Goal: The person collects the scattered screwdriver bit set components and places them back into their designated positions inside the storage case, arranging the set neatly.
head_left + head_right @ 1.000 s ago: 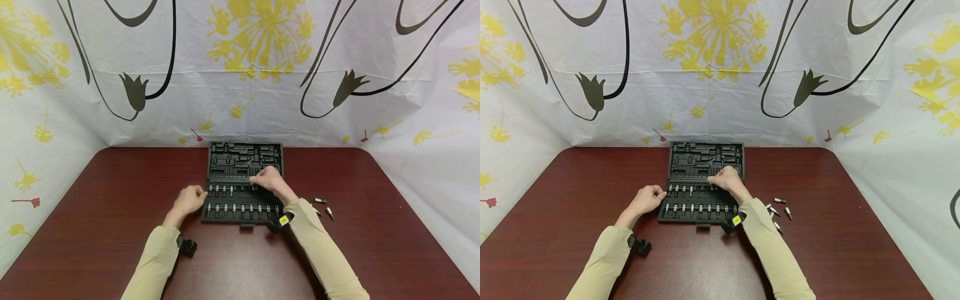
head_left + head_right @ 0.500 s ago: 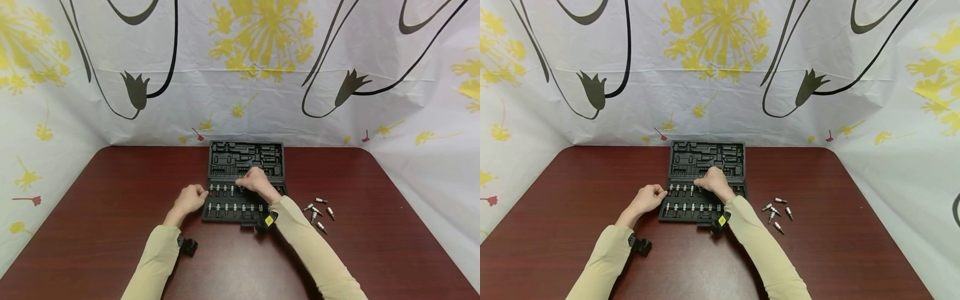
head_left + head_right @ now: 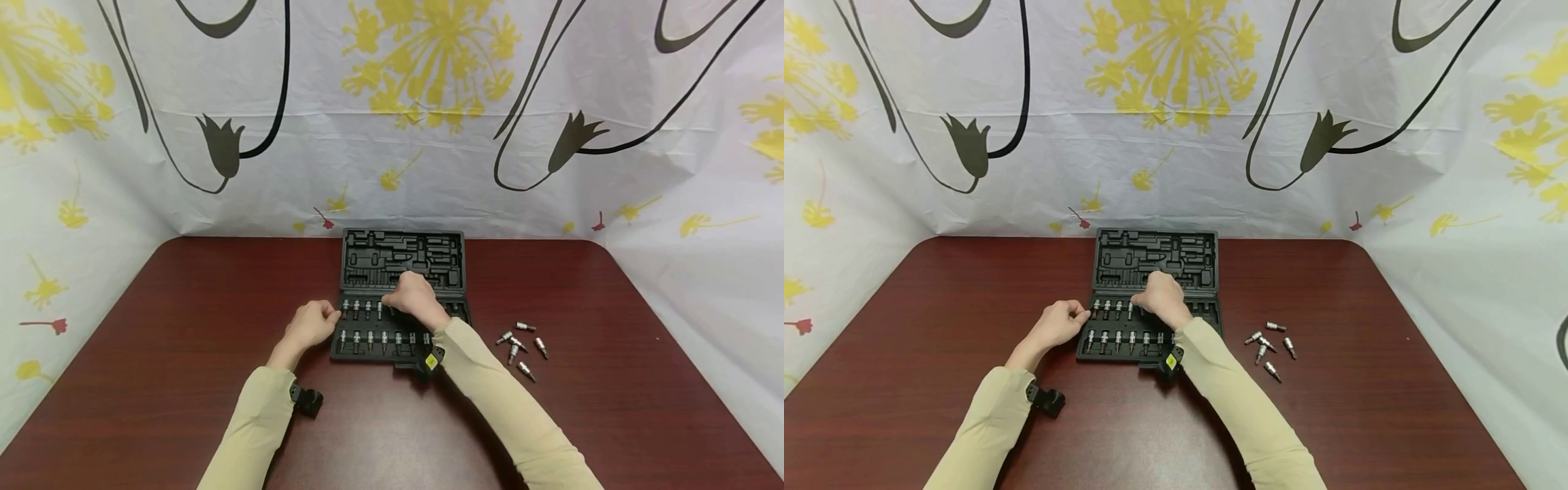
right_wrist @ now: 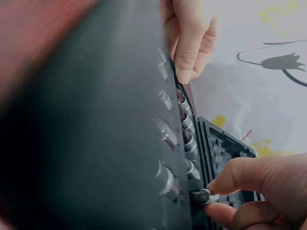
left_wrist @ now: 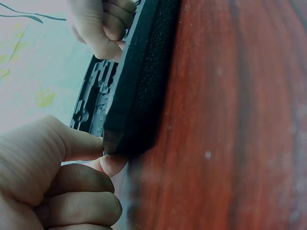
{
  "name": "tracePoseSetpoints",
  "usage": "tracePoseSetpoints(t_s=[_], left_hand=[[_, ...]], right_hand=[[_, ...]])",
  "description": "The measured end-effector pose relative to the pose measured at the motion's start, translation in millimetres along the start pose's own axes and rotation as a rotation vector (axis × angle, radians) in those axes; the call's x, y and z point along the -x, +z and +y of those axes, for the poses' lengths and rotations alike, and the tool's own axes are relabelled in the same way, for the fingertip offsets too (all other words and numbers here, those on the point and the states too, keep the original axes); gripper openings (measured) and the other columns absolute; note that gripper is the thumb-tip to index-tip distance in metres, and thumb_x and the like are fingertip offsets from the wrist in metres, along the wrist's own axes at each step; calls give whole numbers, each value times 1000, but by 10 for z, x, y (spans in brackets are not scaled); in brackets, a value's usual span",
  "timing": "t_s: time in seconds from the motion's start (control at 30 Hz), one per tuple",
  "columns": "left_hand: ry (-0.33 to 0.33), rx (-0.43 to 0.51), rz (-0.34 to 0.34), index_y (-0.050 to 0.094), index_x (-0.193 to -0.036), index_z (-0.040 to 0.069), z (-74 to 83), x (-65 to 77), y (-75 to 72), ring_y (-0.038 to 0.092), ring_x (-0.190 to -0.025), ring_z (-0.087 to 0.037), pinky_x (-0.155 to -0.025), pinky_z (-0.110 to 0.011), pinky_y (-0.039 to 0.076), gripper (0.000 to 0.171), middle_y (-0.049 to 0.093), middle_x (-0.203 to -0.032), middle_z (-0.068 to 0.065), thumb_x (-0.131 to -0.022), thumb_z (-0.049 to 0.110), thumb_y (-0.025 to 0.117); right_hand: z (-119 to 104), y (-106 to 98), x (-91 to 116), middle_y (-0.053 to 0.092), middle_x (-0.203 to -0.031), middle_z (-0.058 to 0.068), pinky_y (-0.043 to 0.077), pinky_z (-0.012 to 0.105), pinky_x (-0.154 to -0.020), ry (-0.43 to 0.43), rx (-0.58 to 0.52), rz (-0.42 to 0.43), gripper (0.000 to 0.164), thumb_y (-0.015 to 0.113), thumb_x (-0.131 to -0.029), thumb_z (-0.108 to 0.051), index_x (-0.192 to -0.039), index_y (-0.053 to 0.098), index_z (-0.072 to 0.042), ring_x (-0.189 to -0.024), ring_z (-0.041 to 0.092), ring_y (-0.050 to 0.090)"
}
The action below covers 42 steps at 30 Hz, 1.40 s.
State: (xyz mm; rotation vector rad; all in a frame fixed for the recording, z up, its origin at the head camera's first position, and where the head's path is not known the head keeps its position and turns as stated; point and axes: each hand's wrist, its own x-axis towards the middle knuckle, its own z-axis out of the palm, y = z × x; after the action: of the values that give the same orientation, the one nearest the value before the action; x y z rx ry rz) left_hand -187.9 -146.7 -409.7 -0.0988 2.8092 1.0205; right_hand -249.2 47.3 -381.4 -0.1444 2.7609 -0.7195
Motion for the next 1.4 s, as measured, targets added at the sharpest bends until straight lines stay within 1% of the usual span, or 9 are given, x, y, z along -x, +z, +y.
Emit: tracePoseSetpoints(t_s=[0.17,0.3,0.53,0.8,0.97,1.07,1.2,1.27,1.4], left_hand=[[-4,-4,3,59,-82,9,-6,-11,3,44,-59,-18,-55,-32,33,19,53,-69,-4,-94,22,54],[7,-8,6,60,-82,9,-9,-18,5,46,-62,-19,-57,-33,35,19,56,-73,-4,-94,22,54],[12,-2,5,60,-81,10,-13,-9,12,47,-64,-19,-59,-34,36,19,56,-73,-4,-94,22,55],[8,-12,1,59,-82,9,-17,-34,8,46,-62,-19,-57,-33,35,18,53,-70,-4,-94,22,54],[11,-11,3,59,-81,10,-36,-20,3,46,-62,-19,-58,-34,35,19,52,-69,-4,-94,23,54],[12,-8,2,59,-82,9,-42,-18,6,46,-62,-19,-57,-34,35,19,53,-69,-4,-94,22,54],[14,-10,8,60,-83,9,-43,-25,12,47,-62,-19,-57,-33,35,18,54,-71,-4,-94,22,55],[13,-8,9,60,-83,9,-39,-28,13,46,-62,-18,-57,-33,35,18,54,-71,-4,-94,22,55],[18,-6,9,61,-84,9,-38,-34,15,47,-62,-19,-57,-33,36,18,57,-74,-5,-94,21,55]], right_hand=[[-16,-42,0,27,-40,-4,26,26,-42,0,41,-14,51,69,-82,-19,-43,37,-15,-37,10,22],[12,-66,-9,26,-41,-4,27,27,-43,8,25,-41,51,69,-81,-14,-44,35,-15,-38,10,19],[75,-91,-38,25,-44,-4,30,28,-46,45,14,-77,52,74,-80,-21,-47,35,-15,-41,11,21],[144,-150,-114,52,-54,1,36,29,-49,119,86,-95,38,78,-74,-42,-61,62,-10,-50,15,45],[137,-161,-130,64,-60,2,37,28,-50,76,158,-104,35,77,-74,-44,-62,70,-12,-56,17,56],[120,-147,-121,60,-55,2,35,27,-47,64,174,-89,37,78,-74,-43,-57,66,-12,-51,16,52],[119,-108,-84,41,-44,-2,30,26,-43,54,141,-47,47,78,-75,-39,-47,49,-15,-43,12,37],[134,-94,-58,36,-43,-2,28,25,-42,40,100,-30,51,77,-76,-37,-45,44,-15,-41,11,33],[200,-90,1,54,-48,-2,27,24,-41,-11,-8,-1,50,71,-82,-36,-44,48,-12,-38,10,32]])
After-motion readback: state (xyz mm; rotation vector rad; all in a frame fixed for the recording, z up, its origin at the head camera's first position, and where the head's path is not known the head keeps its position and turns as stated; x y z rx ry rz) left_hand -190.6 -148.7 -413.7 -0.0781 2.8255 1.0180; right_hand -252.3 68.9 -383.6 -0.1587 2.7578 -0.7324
